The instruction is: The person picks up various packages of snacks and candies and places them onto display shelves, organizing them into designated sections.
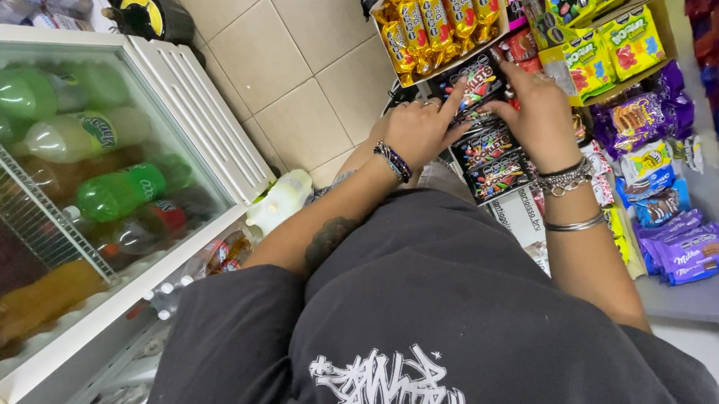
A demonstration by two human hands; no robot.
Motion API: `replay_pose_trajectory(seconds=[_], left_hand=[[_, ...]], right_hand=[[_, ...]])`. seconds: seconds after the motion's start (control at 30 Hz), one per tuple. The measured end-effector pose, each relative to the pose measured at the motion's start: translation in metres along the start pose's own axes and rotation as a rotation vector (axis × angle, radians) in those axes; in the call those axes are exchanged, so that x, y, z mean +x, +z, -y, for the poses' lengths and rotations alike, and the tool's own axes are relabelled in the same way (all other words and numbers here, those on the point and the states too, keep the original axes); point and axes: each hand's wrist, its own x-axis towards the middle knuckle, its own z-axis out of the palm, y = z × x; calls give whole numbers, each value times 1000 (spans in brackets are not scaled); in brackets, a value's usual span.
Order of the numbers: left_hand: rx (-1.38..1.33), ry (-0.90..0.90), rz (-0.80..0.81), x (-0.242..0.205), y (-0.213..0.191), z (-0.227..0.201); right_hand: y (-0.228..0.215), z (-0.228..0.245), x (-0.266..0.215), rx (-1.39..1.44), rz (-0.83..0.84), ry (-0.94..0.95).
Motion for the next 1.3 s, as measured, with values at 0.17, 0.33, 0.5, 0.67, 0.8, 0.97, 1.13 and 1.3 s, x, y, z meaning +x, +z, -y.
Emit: replay_pose_trajectory(seconds=[0.17,0.33,0.5,0.67,0.8,0.97,1.13,1.3], left_hand=[[14,-8,-14,0,9,4],[-15,-6,29,5,-15,2],[-41,8,-11,4,-23,2],[-355,-52,36,-19,-24,10],[-688,-502,720,-50,0,1],[-1636,-944,866,-56,24,-24],[-1128,-775,902,-56,50,-39],[-1185,-814,839,-62,68,-47]], right_hand=[[-5,5,0,76,5,47],[-28,21,2,324,76,116],[-40,26,0,516,100,186],[-36,1,-20,520,166,324],[-40,10,-48,509,229,439],[-48,35,-67,361,424,415],[-24,28,-89,376,270,413],[-17,22,-100,401,201,434]])
